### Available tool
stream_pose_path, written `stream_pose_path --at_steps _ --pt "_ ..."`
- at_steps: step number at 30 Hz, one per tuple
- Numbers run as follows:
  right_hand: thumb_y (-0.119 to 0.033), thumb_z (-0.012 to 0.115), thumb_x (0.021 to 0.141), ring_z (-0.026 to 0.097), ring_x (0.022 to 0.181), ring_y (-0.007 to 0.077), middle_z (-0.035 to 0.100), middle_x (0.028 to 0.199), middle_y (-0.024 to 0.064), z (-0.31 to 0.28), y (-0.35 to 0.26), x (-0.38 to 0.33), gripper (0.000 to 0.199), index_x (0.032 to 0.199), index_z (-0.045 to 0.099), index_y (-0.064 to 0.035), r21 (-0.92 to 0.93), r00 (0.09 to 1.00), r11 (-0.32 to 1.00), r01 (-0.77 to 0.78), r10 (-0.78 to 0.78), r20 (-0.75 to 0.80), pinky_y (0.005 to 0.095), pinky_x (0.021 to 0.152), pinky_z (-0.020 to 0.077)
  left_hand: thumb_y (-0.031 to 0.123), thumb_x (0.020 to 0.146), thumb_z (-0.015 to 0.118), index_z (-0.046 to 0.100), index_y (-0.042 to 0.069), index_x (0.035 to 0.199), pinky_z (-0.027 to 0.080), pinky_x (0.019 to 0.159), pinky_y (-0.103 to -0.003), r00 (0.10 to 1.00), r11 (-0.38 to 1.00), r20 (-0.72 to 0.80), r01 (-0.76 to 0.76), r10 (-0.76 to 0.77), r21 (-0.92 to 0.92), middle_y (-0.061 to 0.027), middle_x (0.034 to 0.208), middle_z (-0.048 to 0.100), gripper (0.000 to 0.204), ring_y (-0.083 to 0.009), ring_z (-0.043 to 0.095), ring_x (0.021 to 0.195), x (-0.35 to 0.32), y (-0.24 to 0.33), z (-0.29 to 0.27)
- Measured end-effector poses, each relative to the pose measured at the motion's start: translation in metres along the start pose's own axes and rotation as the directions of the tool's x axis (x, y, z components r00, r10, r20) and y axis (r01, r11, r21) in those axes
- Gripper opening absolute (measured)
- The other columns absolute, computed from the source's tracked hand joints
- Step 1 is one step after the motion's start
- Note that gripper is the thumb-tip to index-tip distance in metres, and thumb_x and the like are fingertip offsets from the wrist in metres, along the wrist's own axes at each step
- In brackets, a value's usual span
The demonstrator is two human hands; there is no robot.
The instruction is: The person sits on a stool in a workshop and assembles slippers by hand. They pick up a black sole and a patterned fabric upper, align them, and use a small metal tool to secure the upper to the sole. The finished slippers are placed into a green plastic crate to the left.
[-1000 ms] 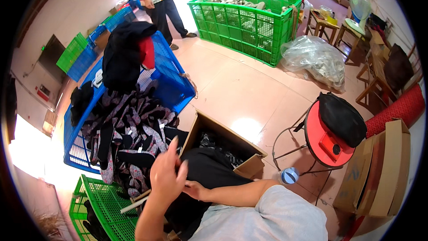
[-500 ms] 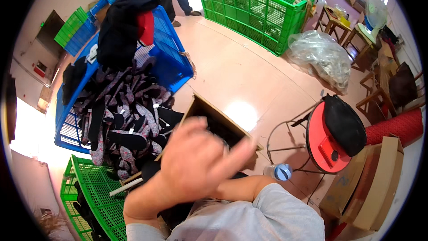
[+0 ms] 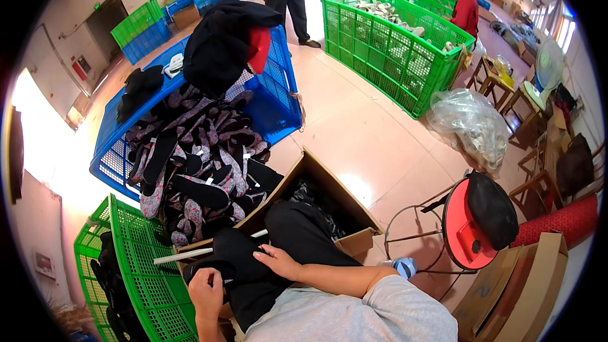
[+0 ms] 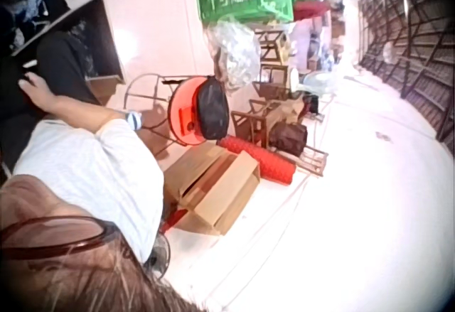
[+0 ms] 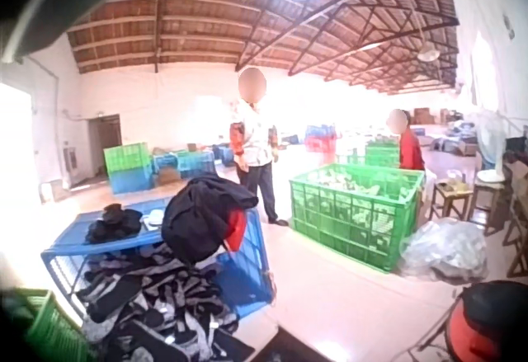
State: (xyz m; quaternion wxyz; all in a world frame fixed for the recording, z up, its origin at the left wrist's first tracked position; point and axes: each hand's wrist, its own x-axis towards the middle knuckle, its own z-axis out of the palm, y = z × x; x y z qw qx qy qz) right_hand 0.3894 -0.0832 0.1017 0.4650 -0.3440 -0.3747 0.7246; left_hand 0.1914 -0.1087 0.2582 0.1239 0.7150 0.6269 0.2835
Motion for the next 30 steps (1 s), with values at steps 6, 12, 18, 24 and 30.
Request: stream_pose_path --at_steps 6,12,18,24,30 --pt "-0.022 0.050 0.103 0.050 0.090 0.0026 0.058 0.104 -0.0033 0.004 0.006 -0.002 0.027 0.124 0.054 -0.0059 -0.091 0.999 0.995 0.037 -0.036 0.009 0.0195 0.079 0.0438 0.011 0.081 0.068 0.068 0.000 0.094 0.053 0.071 -0.036 0.967 0.981 0.219 0.156 -0.128 -0.113 -0.0133 0.085 0.069 0.016 -0.0288 0.068 0.076 -0.014 -0.008 0.009" --pt "-0.024 0.049 0.103 0.052 0.086 0.0028 0.059 0.099 -0.0016 0.019 -0.032 -0.010 0.025 0.118 0.057 -0.0063 0.124 0.998 0.991 -0.045 0.050 -0.031 0.0186 0.074 0.0446 0.009 0.083 0.073 0.064 -0.003 0.106 0.051 0.071 -0.028 0.809 0.757 0.515 0.518 -0.283 -0.398 -0.0063 0.086 0.066 0.027 -0.0152 0.063 0.076 -0.018 -0.046 0.047" --pt "-0.032 0.049 0.103 0.051 0.080 0.0024 0.059 0.094 -0.0022 0.006 -0.029 -0.006 0.028 0.110 0.061 -0.0078 0.159 0.988 0.979 -0.129 0.140 -0.062 0.0177 0.069 0.0431 0.009 0.084 0.074 0.063 -0.006 0.113 0.051 0.082 -0.028 0.541 0.181 0.788 0.841 -0.294 -0.510 -0.0061 0.105 0.065 0.035 -0.0159 0.063 0.093 -0.011 -0.023 0.061" --pt "-0.031 0.049 0.103 0.052 0.083 0.0040 0.059 0.098 -0.0015 -0.006 -0.010 0.005 0.025 0.110 0.060 -0.0098 0.123 0.999 0.992 -0.018 0.021 -0.024 0.0189 0.065 0.0431 0.014 0.087 0.073 0.059 -0.005 0.125 0.049 0.095 -0.031 0.690 0.251 0.654 0.723 -0.309 -0.644 -0.0095 0.120 0.063 0.045 -0.0190 0.061 0.106 -0.017 -0.010 0.093" --pt "-0.031 0.057 0.098 0.038 0.057 0.0050 0.050 0.082 -0.0041 -0.004 -0.024 -0.008 0.049 0.139 0.043 -0.0080 0.315 0.986 0.947 -0.063 0.011 0.166 0.0208 0.050 0.0322 0.022 0.101 0.054 0.056 0.001 0.129 0.042 0.107 -0.038 0.858 -0.363 0.472 0.382 -0.204 -0.850 -0.0095 0.128 0.061 0.035 -0.0250 0.057 0.118 0.013 0.019 0.063"
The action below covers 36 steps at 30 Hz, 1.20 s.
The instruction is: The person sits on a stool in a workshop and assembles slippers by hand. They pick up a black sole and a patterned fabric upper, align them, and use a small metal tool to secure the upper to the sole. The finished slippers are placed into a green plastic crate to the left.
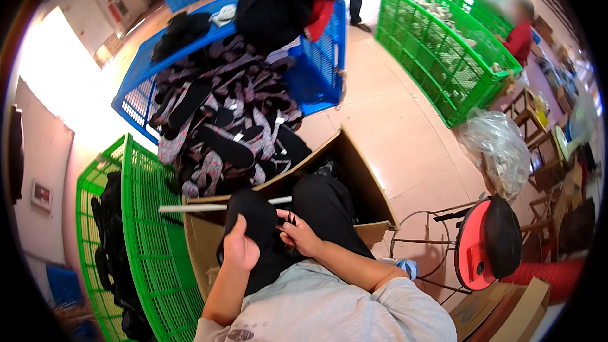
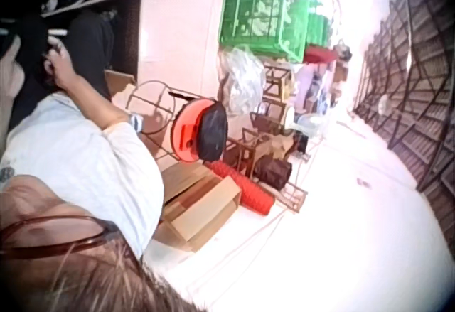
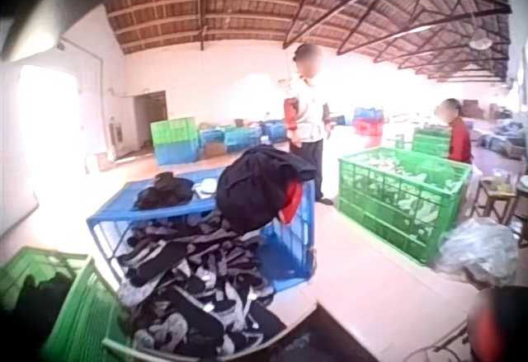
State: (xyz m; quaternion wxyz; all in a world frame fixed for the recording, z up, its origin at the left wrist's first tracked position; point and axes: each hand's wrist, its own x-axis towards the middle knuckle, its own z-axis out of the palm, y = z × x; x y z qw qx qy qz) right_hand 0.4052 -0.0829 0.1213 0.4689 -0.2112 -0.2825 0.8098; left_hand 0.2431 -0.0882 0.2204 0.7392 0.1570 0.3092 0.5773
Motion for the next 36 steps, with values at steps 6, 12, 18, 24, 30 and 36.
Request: stream_pose_path --at_steps 6,12,18,24,30,36 --pt "-0.026 0.069 0.087 0.047 0.074 0.0069 0.056 0.115 0.0005 -0.007 0.022 -0.002 0.067 0.143 0.038 -0.0069 -0.165 0.974 0.967 -0.194 0.210 0.083 0.0227 0.067 0.0400 0.036 0.101 0.049 0.057 0.007 0.131 0.040 0.109 -0.048 0.966 0.833 0.252 0.099 0.050 -0.545 -0.0112 0.133 0.059 0.042 -0.0300 0.055 0.124 0.005 0.008 0.042" --pt "-0.053 0.069 0.085 0.042 0.135 0.0193 0.042 0.147 0.0075 0.016 -0.010 -0.009 0.087 0.148 0.033 -0.0047 0.069 0.974 0.987 -0.144 0.129 0.188 0.0361 0.113 0.0326 0.034 0.101 0.050 0.060 0.008 0.127 0.041 0.108 -0.045 0.977 0.829 0.215 0.120 0.001 -0.547 -0.0094 0.131 0.061 0.038 -0.0279 0.056 0.123 0.022 -0.003 0.040" --pt "-0.045 0.060 0.094 0.051 0.122 0.0172 0.053 0.132 0.0061 0.005 -0.003 -0.007 0.064 0.140 0.041 -0.0053 0.046 0.986 0.987 -0.153 0.149 0.071 0.0339 0.105 0.0403 -0.009 0.084 0.053 0.062 0.001 0.101 0.050 0.085 -0.031 0.999 0.998 -0.014 -0.044 0.043 -0.037 -0.0048 0.094 0.066 0.022 -0.0193 0.063 0.091 0.014 -0.020 0.012" --pt "-0.043 0.060 0.095 0.051 0.116 0.0131 0.055 0.126 0.0037 -0.001 0.007 -0.005 0.058 0.136 0.045 -0.0036 -0.090 0.972 0.973 -0.214 0.222 0.082 0.0315 0.103 0.0398 -0.009 0.070 0.054 0.058 0.001 0.075 0.044 0.062 -0.039 0.784 0.139 0.255 -0.396 0.566 0.908 -0.0161 0.072 0.053 0.012 -0.0319 0.056 0.071 0.012 -0.023 0.003" --pt "-0.041 0.060 0.096 0.049 0.116 0.0118 0.054 0.128 0.0026 0.005 0.008 -0.004 0.058 0.137 0.045 -0.0032 -0.139 0.964 0.962 -0.236 0.250 0.089 0.0304 0.104 0.0382 0.002 0.058 0.063 0.047 0.002 0.058 0.038 0.059 -0.047 0.632 -0.222 0.514 -0.485 0.580 0.846 -0.0182 0.067 0.047 0.016 -0.0394 0.050 0.067 0.025 -0.032 -0.031" --pt "-0.038 0.058 0.098 0.050 0.114 0.0118 0.055 0.127 0.0032 -0.008 0.016 -0.002 0.056 0.139 0.045 -0.0024 -0.248 0.963 0.940 -0.234 0.259 0.071 0.0299 0.102 0.0390 -0.001 0.059 0.061 0.048 0.001 0.060 0.040 0.059 -0.046 0.642 -0.168 0.423 -0.420 0.639 0.892 -0.0178 0.066 0.046 0.014 -0.0383 0.050 0.066 0.030 -0.034 -0.039"
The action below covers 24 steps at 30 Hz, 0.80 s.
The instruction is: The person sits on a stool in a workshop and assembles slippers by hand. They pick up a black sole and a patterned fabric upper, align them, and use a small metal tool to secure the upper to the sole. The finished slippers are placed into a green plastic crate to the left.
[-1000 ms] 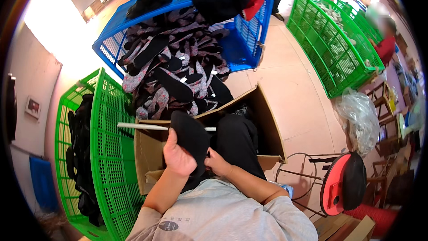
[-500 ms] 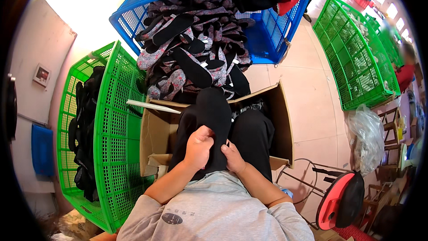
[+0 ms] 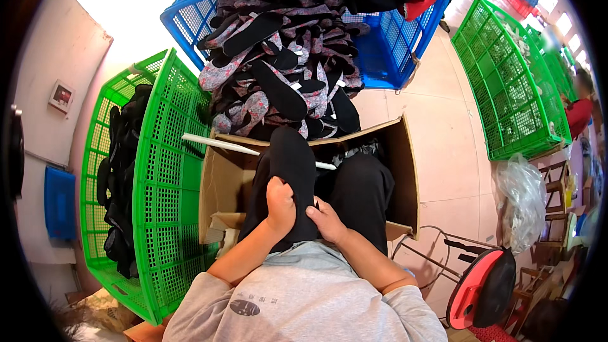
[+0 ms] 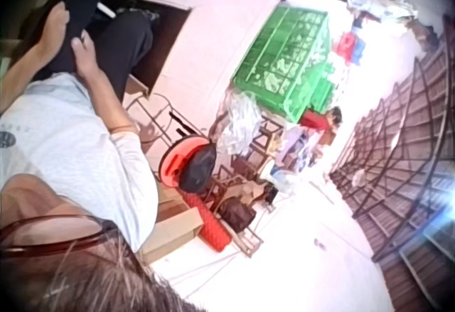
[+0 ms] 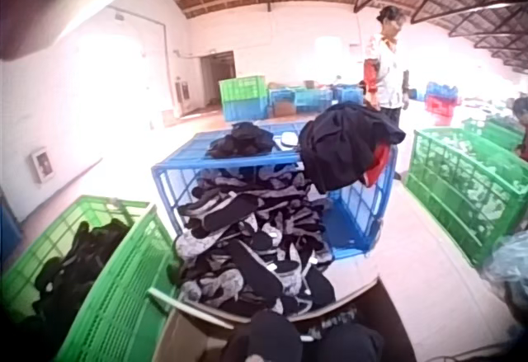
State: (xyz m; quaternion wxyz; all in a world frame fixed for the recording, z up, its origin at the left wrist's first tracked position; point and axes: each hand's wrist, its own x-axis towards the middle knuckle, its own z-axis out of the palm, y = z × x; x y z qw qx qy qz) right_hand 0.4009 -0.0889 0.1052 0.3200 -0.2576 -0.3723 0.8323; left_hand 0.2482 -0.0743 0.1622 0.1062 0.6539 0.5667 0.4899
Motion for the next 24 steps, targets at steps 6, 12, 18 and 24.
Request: stream_pose_path --at_steps 6,12,18,24 --pt "-0.036 0.059 0.098 0.050 0.113 0.0121 0.055 0.127 0.0040 0.007 -0.011 0.004 0.056 0.140 0.044 -0.0020 -0.028 0.997 0.999 -0.042 0.040 -0.058 0.0297 0.101 0.0398 -0.009 0.061 0.059 0.048 0.001 0.062 0.040 0.055 -0.041 0.981 0.985 -0.118 0.145 -0.156 -0.098 -0.0152 0.066 0.048 0.015 -0.0333 0.052 0.064 0.010 -0.015 0.016" --pt "-0.035 0.060 0.097 0.052 0.115 0.0142 0.055 0.127 0.0055 0.007 -0.008 -0.002 0.056 0.138 0.045 -0.0010 0.080 0.995 0.997 -0.014 0.022 -0.095 0.0309 0.102 0.0402 -0.009 0.068 0.059 0.055 0.001 0.070 0.041 0.056 -0.037 0.994 0.972 -0.018 0.098 -0.105 -0.212 -0.0143 0.070 0.052 0.011 -0.0327 0.054 0.064 0.010 -0.007 0.009" --pt "-0.029 0.048 0.101 0.054 0.113 0.0153 0.056 0.125 0.0075 0.016 -0.022 -0.003 0.045 0.137 0.043 -0.0027 0.152 0.979 0.981 0.119 -0.090 -0.185 0.0322 0.101 0.0426 0.012 0.087 0.063 0.060 -0.002 0.096 0.050 0.067 -0.040 0.867 0.765 0.341 0.487 -0.364 -0.421 -0.0204 0.081 0.064 0.017 -0.0372 0.062 0.077 -0.012 0.034 -0.025" --pt "-0.024 0.047 0.102 0.055 0.104 0.0124 0.058 0.117 0.0046 0.027 -0.024 0.001 0.034 0.130 0.049 -0.0039 0.024 0.979 0.997 0.076 -0.070 -0.193 0.0298 0.093 0.0449 0.038 0.084 0.068 0.064 -0.004 0.074 0.050 0.063 -0.046 0.505 0.995 0.858 0.017 -0.091 0.096 -0.0214 0.066 0.061 0.044 -0.0390 0.061 0.063 -0.015 0.031 -0.051"
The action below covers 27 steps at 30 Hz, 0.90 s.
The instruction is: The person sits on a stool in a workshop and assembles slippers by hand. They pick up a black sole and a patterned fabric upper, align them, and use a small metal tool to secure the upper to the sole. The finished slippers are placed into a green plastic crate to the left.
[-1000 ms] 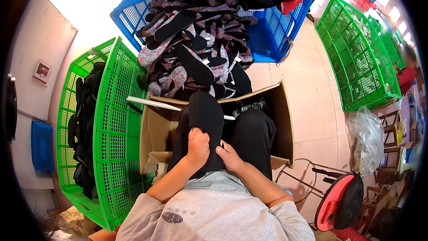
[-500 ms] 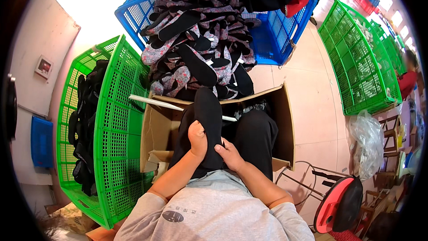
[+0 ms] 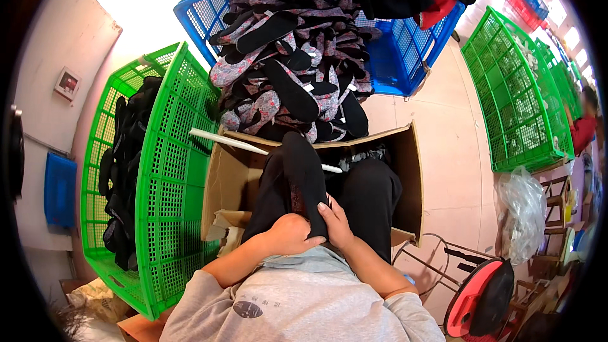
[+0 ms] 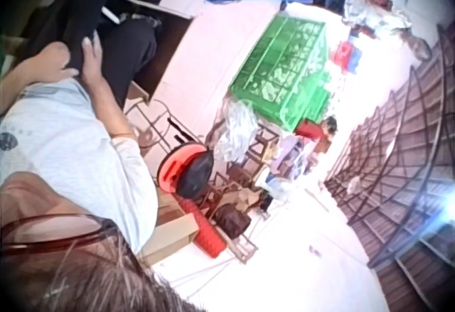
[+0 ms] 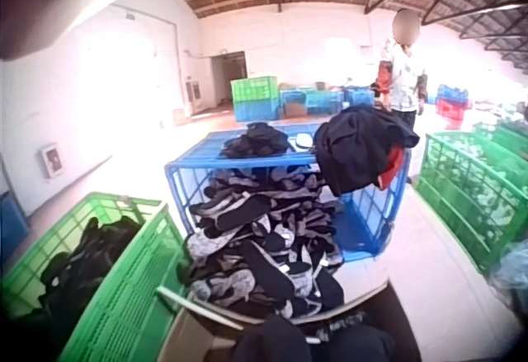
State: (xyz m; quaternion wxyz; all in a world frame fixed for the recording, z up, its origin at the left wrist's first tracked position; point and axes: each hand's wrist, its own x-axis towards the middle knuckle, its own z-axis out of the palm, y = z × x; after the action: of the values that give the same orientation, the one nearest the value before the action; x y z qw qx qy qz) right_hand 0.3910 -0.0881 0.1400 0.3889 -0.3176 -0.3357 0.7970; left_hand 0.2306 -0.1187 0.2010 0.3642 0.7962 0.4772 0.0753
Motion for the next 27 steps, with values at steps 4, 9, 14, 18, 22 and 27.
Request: stream_pose_path --at_steps 4,9,14,18,22,27 --pt "-0.025 0.048 0.101 0.056 0.103 0.0127 0.059 0.115 0.0047 0.011 0.001 0.000 0.034 0.128 0.049 -0.0040 0.041 0.994 0.998 -0.054 0.057 -0.094 0.0293 0.093 0.0457 0.039 0.083 0.069 0.062 -0.004 0.063 0.049 0.061 -0.047 1.000 1.000 -0.016 0.019 -0.019 -0.023 -0.0214 0.062 0.059 0.048 -0.0394 0.060 0.060 0.005 0.006 0.005" --pt "-0.030 0.050 0.100 0.059 0.108 0.0173 0.059 0.122 0.0084 -0.008 -0.002 0.002 0.042 0.133 0.046 -0.0040 0.163 0.986 0.973 -0.166 0.166 0.016 0.0332 0.095 0.0480 0.018 0.078 0.072 0.066 0.004 0.071 0.050 0.055 -0.037 0.848 0.963 -0.516 -0.229 0.124 -0.146 -0.0141 0.067 0.063 0.017 -0.0300 0.063 0.062 -0.010 0.014 -0.022" --pt "-0.040 0.062 0.093 0.057 0.113 0.0174 0.057 0.128 0.0087 -0.005 -0.008 -0.003 0.062 0.137 0.044 0.0004 0.050 0.928 0.955 -0.292 0.271 0.256 0.0335 0.098 0.0461 0.015 0.088 0.067 0.063 0.003 0.113 0.051 0.081 -0.034 0.361 0.977 -0.929 0.211 -0.079 -0.001 -0.0132 0.106 0.065 0.028 -0.0277 0.063 0.095 -0.026 -0.026 -0.097" --pt "-0.043 0.070 0.086 0.061 0.104 0.0156 0.062 0.120 0.0098 -0.010 -0.001 -0.005 0.068 0.131 0.050 0.0046 -0.049 0.866 0.915 -0.401 0.396 0.305 0.0288 0.092 0.0488 0.029 0.100 0.055 0.063 -0.002 0.116 0.048 0.080 -0.026 0.745 0.812 -0.569 -0.064 -0.348 -0.580 -0.0040 0.101 0.065 0.035 -0.0100 0.059 0.089 -0.051 -0.061 -0.088" --pt "-0.047 0.072 0.082 0.064 0.097 0.0164 0.066 0.112 0.0103 -0.016 -0.005 -0.007 0.070 0.126 0.054 0.0044 -0.074 0.837 0.905 -0.419 0.416 0.355 0.0284 0.087 0.0510 0.030 0.100 0.056 0.063 -0.003 0.108 0.047 0.076 -0.026 0.805 0.759 -0.508 -0.116 -0.305 -0.640 -0.0037 0.091 0.062 0.035 -0.0100 0.056 0.083 -0.058 -0.073 -0.073" --pt "-0.048 0.071 0.083 0.065 0.098 0.0176 0.067 0.111 0.0109 -0.024 0.003 -0.008 0.070 0.126 0.055 0.0046 -0.068 0.828 0.889 -0.454 0.448 0.336 0.0291 0.087 0.0513 0.033 0.096 0.062 0.064 0.000 0.101 0.045 0.067 -0.028 0.810 0.787 -0.495 -0.070 -0.314 -0.613 -0.0047 0.075 0.058 0.033 -0.0117 0.054 0.072 -0.063 -0.068 -0.082"
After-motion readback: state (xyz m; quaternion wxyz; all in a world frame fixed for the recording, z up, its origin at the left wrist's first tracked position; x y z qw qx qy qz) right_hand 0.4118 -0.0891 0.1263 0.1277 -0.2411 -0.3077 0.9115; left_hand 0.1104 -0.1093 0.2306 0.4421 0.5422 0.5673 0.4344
